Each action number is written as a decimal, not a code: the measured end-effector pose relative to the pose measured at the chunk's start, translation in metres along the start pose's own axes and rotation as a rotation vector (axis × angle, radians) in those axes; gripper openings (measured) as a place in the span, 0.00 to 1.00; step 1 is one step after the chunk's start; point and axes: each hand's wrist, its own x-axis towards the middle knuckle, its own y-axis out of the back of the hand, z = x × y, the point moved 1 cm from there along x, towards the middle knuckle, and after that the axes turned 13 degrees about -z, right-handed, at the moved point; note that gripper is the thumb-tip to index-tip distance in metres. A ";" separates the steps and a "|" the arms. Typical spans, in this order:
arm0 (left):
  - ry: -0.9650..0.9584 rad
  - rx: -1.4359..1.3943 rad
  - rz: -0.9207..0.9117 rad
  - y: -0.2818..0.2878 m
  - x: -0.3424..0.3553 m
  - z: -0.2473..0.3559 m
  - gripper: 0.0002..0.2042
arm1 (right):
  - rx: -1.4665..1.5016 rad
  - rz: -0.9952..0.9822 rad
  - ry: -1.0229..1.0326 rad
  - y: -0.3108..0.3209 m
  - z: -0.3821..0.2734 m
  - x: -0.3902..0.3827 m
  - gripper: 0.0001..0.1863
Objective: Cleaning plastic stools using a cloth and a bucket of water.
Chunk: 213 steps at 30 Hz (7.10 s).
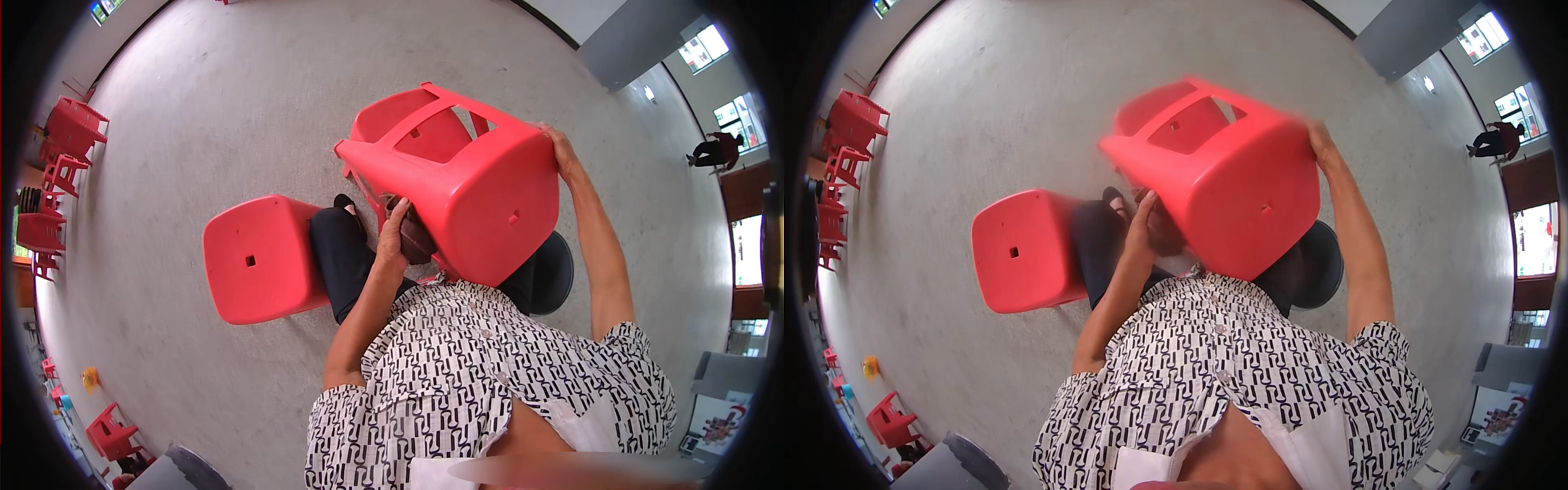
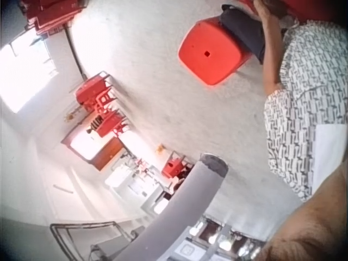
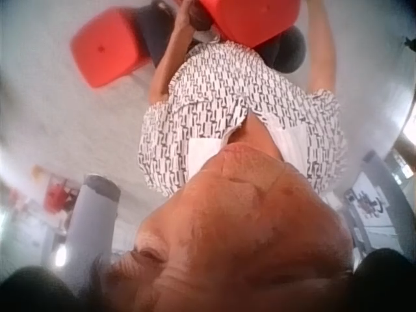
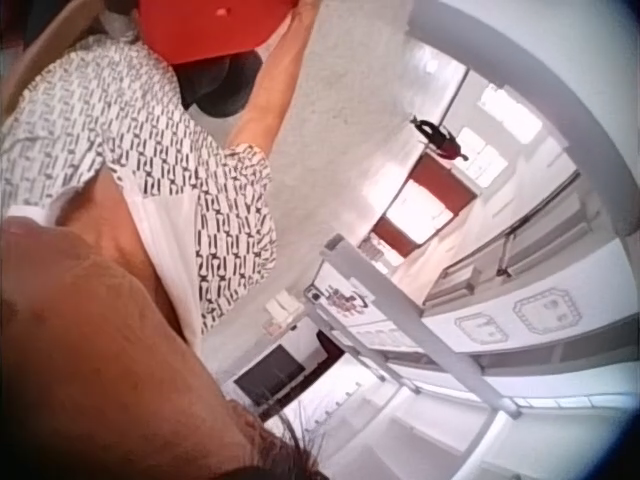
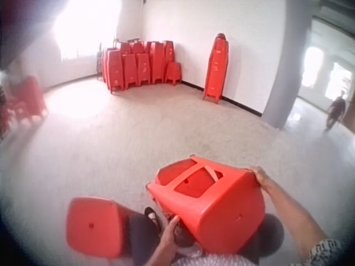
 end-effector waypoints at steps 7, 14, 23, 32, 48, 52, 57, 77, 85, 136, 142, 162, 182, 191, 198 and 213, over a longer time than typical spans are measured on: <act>-0.046 -0.070 -0.054 0.020 0.002 -0.008 0.19 | -0.780 0.176 0.598 -0.064 -0.058 -0.027 0.26; -0.210 0.227 0.155 -0.014 -0.035 0.022 0.19 | -0.852 0.256 0.742 -0.074 -0.058 -0.034 0.19; -0.493 1.252 -0.391 -0.129 -0.031 0.060 0.25 | -0.822 0.328 0.789 -0.087 -0.062 -0.038 0.20; -0.637 1.429 -0.244 -0.076 0.006 0.067 0.20 | -0.821 0.366 0.786 -0.096 -0.068 -0.054 0.21; -0.521 1.586 0.230 0.127 0.169 0.093 0.23 | -0.958 0.423 0.894 -0.112 -0.065 -0.074 0.17; -0.446 1.626 0.206 0.141 0.180 0.116 0.23 | -0.929 0.429 0.948 -0.116 -0.063 -0.066 0.17; -0.308 1.716 0.359 0.104 0.156 0.104 0.18 | -0.896 0.437 0.985 -0.110 -0.060 -0.074 0.17; -0.247 1.873 0.349 0.105 0.152 0.094 0.17 | -0.864 0.464 0.955 -0.104 -0.047 -0.090 0.15; -0.151 1.377 0.688 0.173 0.090 0.088 0.28 | -0.842 0.466 1.009 -0.114 -0.055 -0.073 0.16; -0.323 1.933 0.148 0.049 0.096 0.112 0.13 | -0.840 0.480 0.995 -0.112 -0.056 -0.077 0.17; -0.220 1.924 0.192 0.055 0.110 0.117 0.14 | -0.859 0.482 1.006 -0.110 -0.054 -0.076 0.16; -0.286 2.038 0.115 0.031 0.095 0.110 0.15 | -0.826 0.498 1.020 -0.107 -0.049 -0.053 0.17; -0.199 0.619 -0.238 -0.038 0.003 0.074 0.15 | -0.761 0.493 0.980 -0.109 -0.043 -0.024 0.16; -0.174 0.180 0.010 0.043 -0.027 0.045 0.23 | -0.743 0.473 0.969 -0.104 -0.043 -0.011 0.16; -0.253 0.319 0.007 0.048 -0.031 0.054 0.23 | -0.767 0.476 0.954 -0.101 -0.043 -0.010 0.17; -0.326 1.073 0.439 0.081 0.112 0.079 0.32 | -0.832 0.480 1.011 -0.092 -0.043 -0.047 0.17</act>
